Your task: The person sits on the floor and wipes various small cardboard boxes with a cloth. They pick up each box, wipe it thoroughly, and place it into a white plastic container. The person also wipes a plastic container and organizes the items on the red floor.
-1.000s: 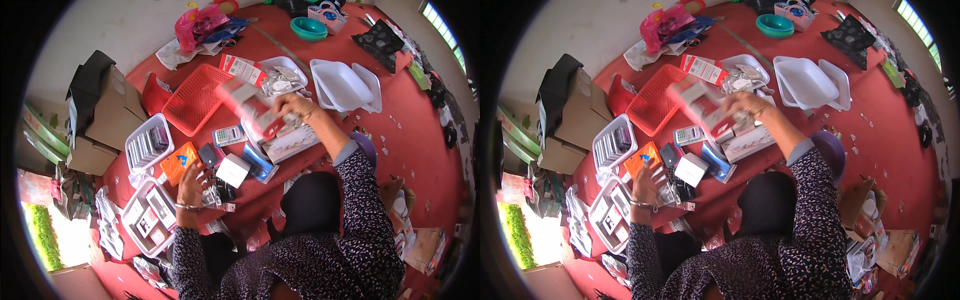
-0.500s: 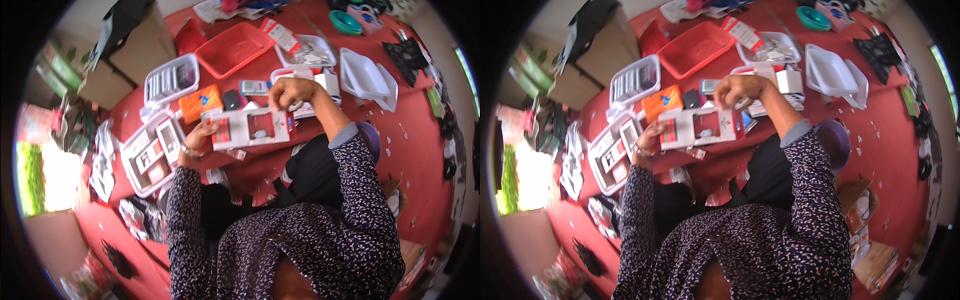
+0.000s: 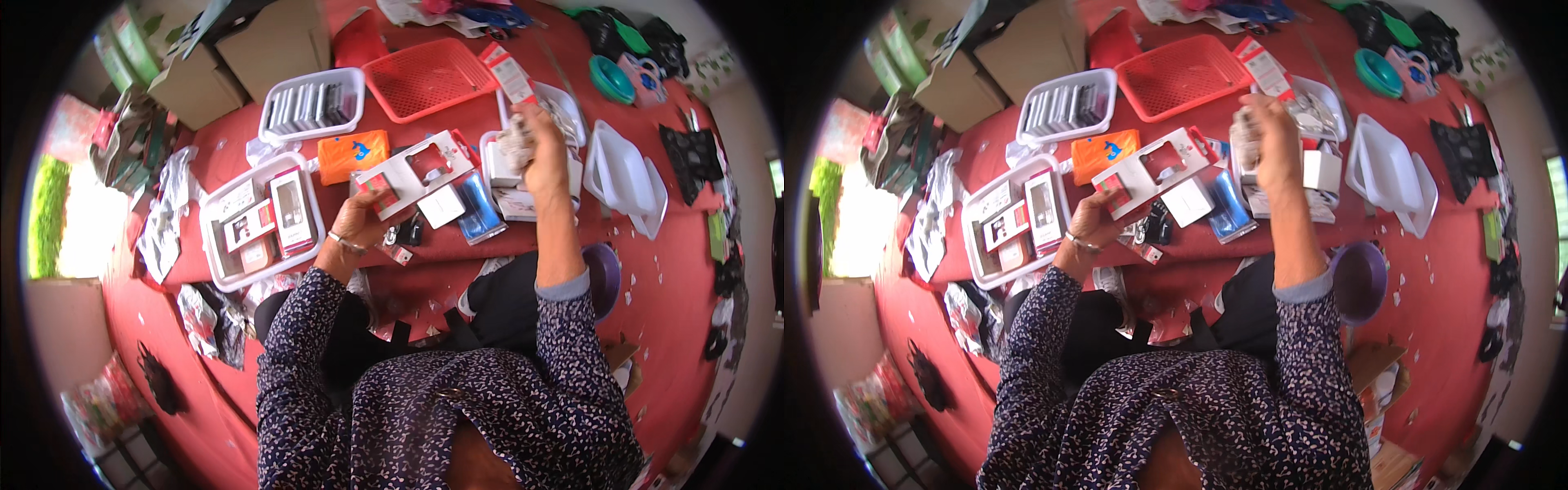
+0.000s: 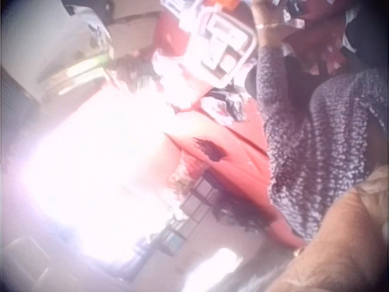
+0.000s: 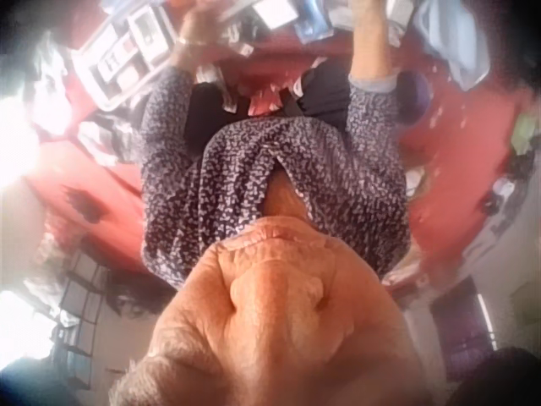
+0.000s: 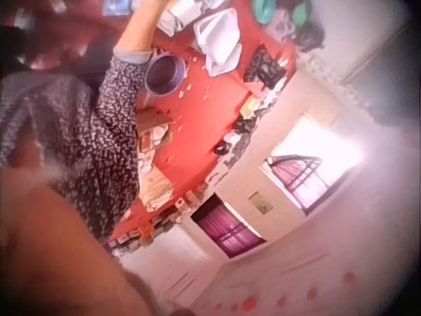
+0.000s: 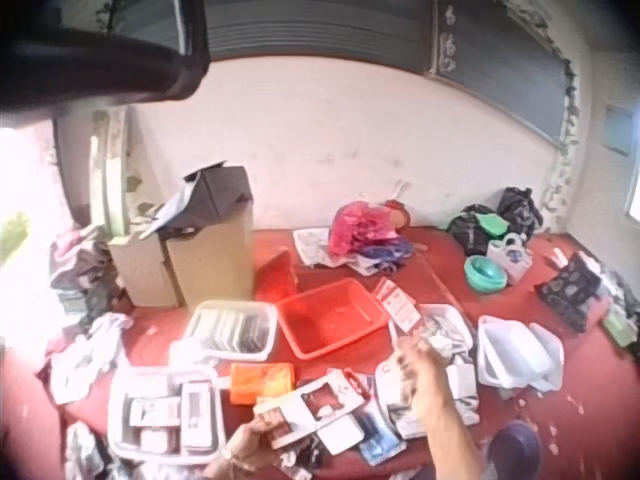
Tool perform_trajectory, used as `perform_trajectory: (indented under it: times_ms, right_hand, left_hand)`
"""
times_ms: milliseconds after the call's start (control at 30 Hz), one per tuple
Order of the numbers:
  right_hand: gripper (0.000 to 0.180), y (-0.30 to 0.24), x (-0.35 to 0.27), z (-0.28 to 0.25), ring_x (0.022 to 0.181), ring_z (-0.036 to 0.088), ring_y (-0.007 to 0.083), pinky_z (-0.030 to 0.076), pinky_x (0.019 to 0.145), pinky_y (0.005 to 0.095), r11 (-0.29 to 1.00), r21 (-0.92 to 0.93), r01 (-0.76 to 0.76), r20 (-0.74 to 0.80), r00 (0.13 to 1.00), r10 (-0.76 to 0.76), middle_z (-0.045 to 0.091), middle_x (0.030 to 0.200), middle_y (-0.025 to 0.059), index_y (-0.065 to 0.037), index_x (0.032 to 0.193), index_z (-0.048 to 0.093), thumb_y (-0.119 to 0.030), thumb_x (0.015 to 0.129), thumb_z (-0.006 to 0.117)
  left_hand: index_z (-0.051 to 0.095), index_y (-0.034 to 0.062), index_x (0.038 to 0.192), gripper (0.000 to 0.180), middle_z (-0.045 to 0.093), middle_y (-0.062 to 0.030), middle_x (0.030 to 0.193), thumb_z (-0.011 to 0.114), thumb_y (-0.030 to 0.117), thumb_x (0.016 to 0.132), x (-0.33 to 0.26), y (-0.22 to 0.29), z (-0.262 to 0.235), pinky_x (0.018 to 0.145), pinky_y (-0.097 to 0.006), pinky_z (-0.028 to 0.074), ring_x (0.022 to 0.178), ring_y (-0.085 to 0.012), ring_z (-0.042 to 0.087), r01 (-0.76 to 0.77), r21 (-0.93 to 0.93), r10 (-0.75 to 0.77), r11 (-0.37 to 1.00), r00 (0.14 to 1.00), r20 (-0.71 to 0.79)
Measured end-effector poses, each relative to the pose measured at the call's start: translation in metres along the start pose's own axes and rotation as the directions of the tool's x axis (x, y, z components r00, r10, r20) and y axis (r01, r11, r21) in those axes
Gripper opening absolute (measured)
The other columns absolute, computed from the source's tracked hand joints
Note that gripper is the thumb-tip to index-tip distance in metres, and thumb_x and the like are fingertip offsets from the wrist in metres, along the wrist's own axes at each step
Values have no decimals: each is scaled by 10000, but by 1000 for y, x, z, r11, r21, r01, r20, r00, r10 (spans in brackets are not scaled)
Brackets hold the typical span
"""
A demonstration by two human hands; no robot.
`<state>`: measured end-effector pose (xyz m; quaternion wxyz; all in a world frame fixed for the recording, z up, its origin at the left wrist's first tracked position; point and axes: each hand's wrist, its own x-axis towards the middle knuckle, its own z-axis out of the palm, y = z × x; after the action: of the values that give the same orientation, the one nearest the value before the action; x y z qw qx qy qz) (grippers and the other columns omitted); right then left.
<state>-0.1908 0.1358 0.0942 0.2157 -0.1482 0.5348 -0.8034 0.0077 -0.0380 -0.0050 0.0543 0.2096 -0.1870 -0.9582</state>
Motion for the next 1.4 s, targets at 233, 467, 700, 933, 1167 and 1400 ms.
perform_trajectory:
  times_ms: [233, 467, 700, 933, 1167, 1400]
  right_hand:
    - [221, 70, -62, 66, 876, 528, 300, 427, 769, 364, 142, -489, 861, 829, 509, -233, 532, 928, 136, -21, 955, 553, -36, 736, 580]
    - [134, 33, -11, 13, 796, 576, 210, 448, 717, 309, 321, -845, 427, 339, 893, -296, 586, 868, 91, -11, 919, 575, -50, 792, 558]
    - [181, 44, 39, -69, 641, 607, 166, 525, 554, 296, 963, -21, -270, -112, 957, 266, 598, 760, 66, -30, 850, 581, -201, 800, 605]
    - [358, 75, -10, 23, 675, 585, 116, 491, 591, 255, 868, -205, -452, 252, 833, 493, 608, 803, 46, -30, 921, 579, -313, 738, 698]
    - [249, 40, -8, 15, 666, 610, 129, 491, 611, 243, 818, -338, -466, 373, 732, 570, 635, 789, 79, 5, 892, 606, -209, 768, 639]
    - [225, 49, -14, 10, 652, 560, 105, 441, 606, 237, 733, -658, -172, 410, 734, 541, 606, 730, 50, 0, 836, 612, -216, 775, 622]
  left_hand:
    - [536, 51, 1051, 335, 579, -58, 1024, 603, 86, 724, 10, -25, -6, 884, -367, 425, 943, -160, 560, 2, -18, 2, 1000, 965, 263]
    - [542, -4, 1030, 335, 602, -116, 976, 520, -68, 701, -14, -23, 9, 886, -404, 436, 919, -244, 582, 4, -19, -1, 1000, 988, 151]
    - [447, 0, 1148, 442, 535, -129, 1110, 551, -22, 720, -9, -12, 16, 950, -468, 387, 1055, -285, 510, -142, -249, 173, 958, 979, 108]
    - [431, 40, 1192, 400, 525, -90, 1158, 523, 34, 802, -3, -16, 23, 930, -453, 395, 1088, -265, 496, -144, -165, 160, 976, 984, 84]
    - [361, -20, 1257, 640, 497, -139, 1187, 596, 344, 786, -24, -3, 25, 968, -410, 358, 1139, -242, 459, -14, 123, -33, 992, 928, 371]
    - [470, -10, 1114, 330, 583, -107, 1018, 564, 6, 799, -11, -16, 30, 819, -355, 503, 899, -209, 599, -4, 268, -53, 964, 977, 205]
